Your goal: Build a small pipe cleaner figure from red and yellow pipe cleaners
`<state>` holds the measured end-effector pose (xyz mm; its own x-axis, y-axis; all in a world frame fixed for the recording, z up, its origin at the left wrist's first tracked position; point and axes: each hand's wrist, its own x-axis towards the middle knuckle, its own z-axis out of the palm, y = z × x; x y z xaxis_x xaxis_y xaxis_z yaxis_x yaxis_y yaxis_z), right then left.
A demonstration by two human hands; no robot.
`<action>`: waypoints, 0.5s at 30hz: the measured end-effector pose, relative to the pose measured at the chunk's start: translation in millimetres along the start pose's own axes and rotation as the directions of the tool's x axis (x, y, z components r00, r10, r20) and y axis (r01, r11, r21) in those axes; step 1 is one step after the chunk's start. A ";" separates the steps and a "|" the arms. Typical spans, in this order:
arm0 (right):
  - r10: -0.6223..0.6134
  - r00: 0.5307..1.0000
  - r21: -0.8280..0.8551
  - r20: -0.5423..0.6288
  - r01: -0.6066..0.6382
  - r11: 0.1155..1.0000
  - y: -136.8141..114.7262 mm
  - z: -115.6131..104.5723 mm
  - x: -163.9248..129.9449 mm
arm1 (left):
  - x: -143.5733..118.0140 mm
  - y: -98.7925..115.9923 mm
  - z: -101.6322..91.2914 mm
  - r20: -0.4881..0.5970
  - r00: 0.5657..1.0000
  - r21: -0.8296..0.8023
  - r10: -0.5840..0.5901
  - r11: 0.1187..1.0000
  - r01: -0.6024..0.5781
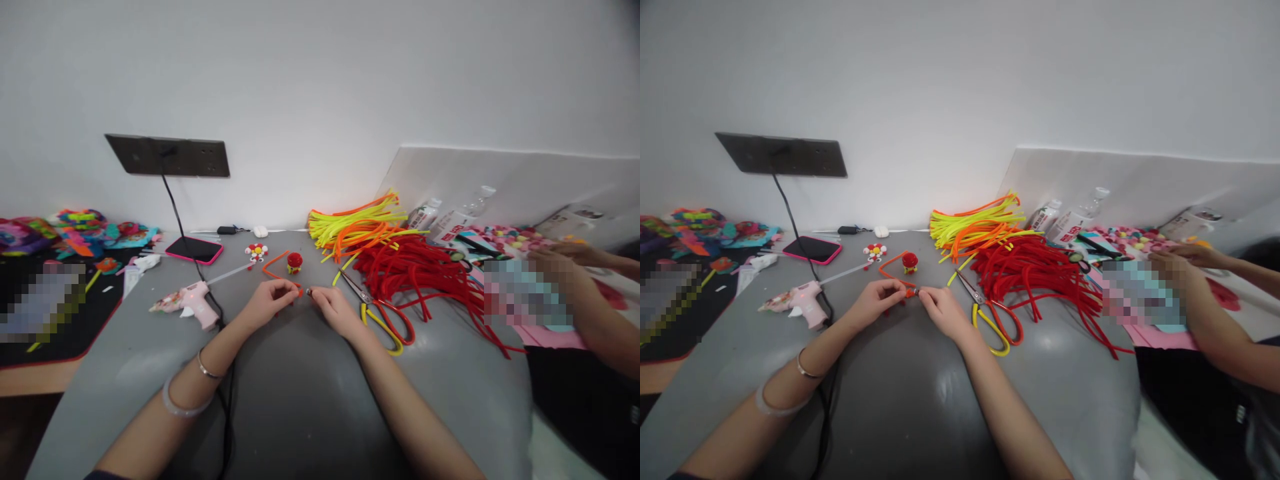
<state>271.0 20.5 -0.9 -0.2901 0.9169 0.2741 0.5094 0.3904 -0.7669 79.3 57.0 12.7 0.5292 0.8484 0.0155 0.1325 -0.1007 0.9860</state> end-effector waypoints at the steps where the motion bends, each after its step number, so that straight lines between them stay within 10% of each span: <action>1: -0.004 1.000 -0.011 0.014 0.005 1.000 -0.2 0.0 0.1 | 0.2 -0.1 0.1 0.000 1.000 0.000 0.003 1.000 -0.003; 15: -0.026 0.998 -0.026 0.052 0.027 0.999 -5.1 -1.8 -0.9 | 0.4 -0.2 0.3 0.003 1.000 -0.002 0.002 1.000 -0.002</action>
<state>270.1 17.9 3.8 -0.3445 0.9011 0.2633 0.5225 0.4171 -0.7437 79.7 57.2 12.4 0.5318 0.8467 0.0170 0.1298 -0.1013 0.9864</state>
